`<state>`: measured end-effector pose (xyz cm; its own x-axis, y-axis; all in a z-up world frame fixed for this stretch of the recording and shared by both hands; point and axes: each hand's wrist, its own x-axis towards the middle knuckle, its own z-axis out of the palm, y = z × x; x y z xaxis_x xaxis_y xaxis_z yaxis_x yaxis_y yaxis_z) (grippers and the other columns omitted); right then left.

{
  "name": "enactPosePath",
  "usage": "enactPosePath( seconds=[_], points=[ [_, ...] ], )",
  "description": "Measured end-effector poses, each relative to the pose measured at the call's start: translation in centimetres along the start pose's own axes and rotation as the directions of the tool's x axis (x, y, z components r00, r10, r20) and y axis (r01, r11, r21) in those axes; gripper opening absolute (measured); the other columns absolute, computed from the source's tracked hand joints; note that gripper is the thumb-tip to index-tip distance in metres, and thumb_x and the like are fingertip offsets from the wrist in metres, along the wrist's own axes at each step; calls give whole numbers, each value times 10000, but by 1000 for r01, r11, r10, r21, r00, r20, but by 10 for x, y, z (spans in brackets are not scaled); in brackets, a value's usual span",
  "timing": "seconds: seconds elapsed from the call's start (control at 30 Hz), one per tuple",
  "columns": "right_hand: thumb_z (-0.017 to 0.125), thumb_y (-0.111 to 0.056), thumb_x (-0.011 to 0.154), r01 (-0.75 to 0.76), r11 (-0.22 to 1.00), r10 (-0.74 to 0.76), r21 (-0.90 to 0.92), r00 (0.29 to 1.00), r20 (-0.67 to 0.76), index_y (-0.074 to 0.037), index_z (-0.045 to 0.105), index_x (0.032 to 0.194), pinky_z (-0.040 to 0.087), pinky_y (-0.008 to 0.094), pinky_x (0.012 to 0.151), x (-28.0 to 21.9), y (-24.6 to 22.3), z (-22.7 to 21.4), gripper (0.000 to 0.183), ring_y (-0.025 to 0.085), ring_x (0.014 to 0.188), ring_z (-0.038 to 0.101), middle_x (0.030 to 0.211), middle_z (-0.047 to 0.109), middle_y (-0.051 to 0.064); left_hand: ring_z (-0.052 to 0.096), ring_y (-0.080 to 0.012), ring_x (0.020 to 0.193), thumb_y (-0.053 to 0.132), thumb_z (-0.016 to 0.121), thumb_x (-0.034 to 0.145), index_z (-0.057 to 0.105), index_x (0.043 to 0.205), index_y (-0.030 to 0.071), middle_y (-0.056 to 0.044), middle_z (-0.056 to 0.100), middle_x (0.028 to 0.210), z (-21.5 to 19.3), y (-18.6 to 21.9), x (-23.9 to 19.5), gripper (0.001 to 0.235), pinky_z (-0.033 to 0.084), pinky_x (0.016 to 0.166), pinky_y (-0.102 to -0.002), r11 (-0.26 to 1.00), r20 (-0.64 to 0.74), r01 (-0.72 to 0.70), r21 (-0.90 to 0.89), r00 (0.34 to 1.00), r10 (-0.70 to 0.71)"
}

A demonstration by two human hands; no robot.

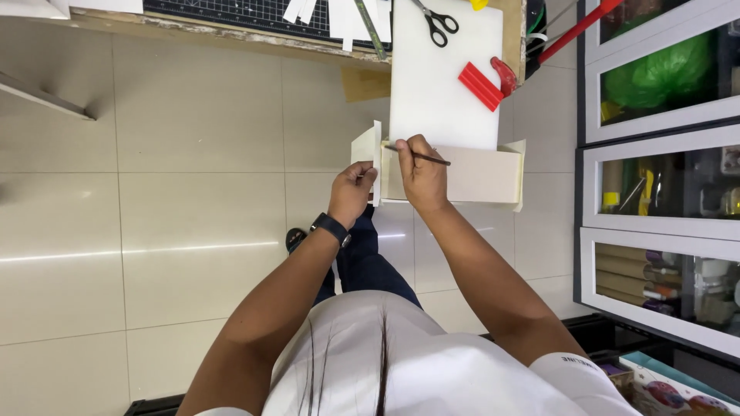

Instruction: Cutting a white sheet to size and applying it to a small wooden box using a utility knife, ruler, and paint roller.

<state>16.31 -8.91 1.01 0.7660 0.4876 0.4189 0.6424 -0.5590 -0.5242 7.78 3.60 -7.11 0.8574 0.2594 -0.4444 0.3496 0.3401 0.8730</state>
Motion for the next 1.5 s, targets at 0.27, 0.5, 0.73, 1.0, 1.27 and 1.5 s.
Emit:
enactPosePath(
  seconds=[0.27, 0.5, 0.73, 1.0, 1.27, 1.5],
  points=[
    [535, -267, 1116, -8, 999, 9, -45, 999, 31, -99, 548, 847, 500, 469, 558, -26, -9, -5, 318, 416, 607, 628, 616, 574, 151, 694, -215, 996, 168, 570, 1052, 708, 1248, 43, -155, 707, 1133, -3, -4, 2, 271, 676, 781, -371, 999, 11, 14, -49, 1000, -13],
    [540, -252, 1105, -91, 996, 91, -6, 992, 83, -75, 575, 869, 491, 511, 586, -47, -13, -17, 297, 463, 675, 631, 669, 598, 192, 683, -198, 982, 154, 567, 1049, 718, 1218, 42, -140, 704, 1109, -5, -1, 5, 253, 677, 773, -370, 997, 33, 36, -66, 999, -34],
    [565, -246, 1083, -154, 987, 145, 44, 975, 171, -116, 560, 794, 516, 402, 589, -59, -41, -29, 316, 347, 617, 640, 622, 591, 101, 670, -182, 964, 138, 555, 1051, 711, 1225, 40, -122, 691, 1102, -5, 1, 4, 253, 679, 762, -354, 993, 39, 63, -96, 997, -59],
    [505, -300, 1107, -106, 994, 91, 25, 934, 345, -92, 602, 910, 525, 471, 642, -41, 6, -35, 302, 409, 696, 665, 684, 660, 128, 707, -218, 927, 244, 619, 1034, 718, 1181, 31, -150, 695, 1056, 2, 17, 6, 277, 693, 709, -395, 997, 7, 44, -61, 999, -44],
    [456, -260, 1118, 174, 985, -124, -1, 707, 696, -8, 585, 933, 518, 573, 650, 98, -42, -29, 338, 489, 719, 661, 731, 663, 250, 687, -178, 918, 213, 588, 1043, 713, 1160, 44, -126, 682, 1047, 11, -18, 29, 240, 682, 690, -336, 998, -55, 60, -16, 997, -60],
    [455, -251, 1079, 337, 942, -170, 17, 432, 886, 88, 641, 1051, 536, 627, 687, 132, -62, -9, 387, 536, 768, 686, 818, 705, 323, 694, -192, 920, 200, 615, 1025, 718, 1125, 51, -125, 688, 1047, 13, -9, 23, 207, 675, 701, -342, 995, -88, 94, -32, 991, -96]
  ],
)
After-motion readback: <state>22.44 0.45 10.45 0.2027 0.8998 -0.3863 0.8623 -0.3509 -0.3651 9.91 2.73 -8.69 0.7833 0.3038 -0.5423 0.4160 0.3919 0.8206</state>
